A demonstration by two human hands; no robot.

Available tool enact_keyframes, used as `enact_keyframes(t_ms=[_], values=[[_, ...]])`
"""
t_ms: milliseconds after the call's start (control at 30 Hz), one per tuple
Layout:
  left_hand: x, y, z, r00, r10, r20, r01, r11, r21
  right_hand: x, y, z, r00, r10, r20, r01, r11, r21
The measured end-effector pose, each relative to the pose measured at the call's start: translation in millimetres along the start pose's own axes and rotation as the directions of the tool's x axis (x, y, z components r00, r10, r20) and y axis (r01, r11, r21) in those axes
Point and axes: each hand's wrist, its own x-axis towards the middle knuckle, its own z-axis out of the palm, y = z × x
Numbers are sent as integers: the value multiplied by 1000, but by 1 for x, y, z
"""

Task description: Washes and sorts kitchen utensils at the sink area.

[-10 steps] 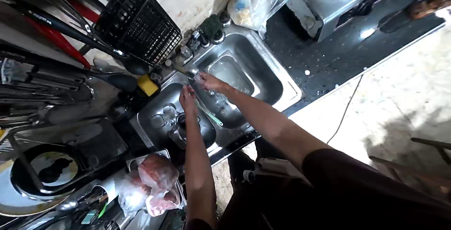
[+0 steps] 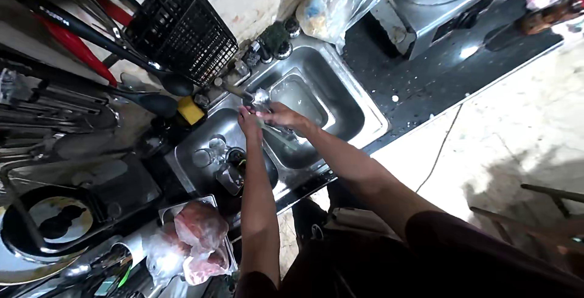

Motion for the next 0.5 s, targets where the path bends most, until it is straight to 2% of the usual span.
enact_keyframes(t_ms=[100,200,267,367,500], values=[[-2,5,24,996,-86,-32,84,994,-70,-12,15,-2,999,-11,-39,11,1000,-11],[-9,5,40,989,-145,32,148,983,-106,-18,15,-7,998,-20,-60,18,999,-44],[-13,-2,42,991,-133,29,136,981,-138,-21,10,-6,998,0,-65,0,1000,11],[-12,-14,35,988,-151,-12,149,984,-97,-25,2,-3,996,90,11,-91,981,171],[-7,-19,25,992,-109,-67,105,993,-59,-25,4,1,995,100,-29,-93,981,171]])
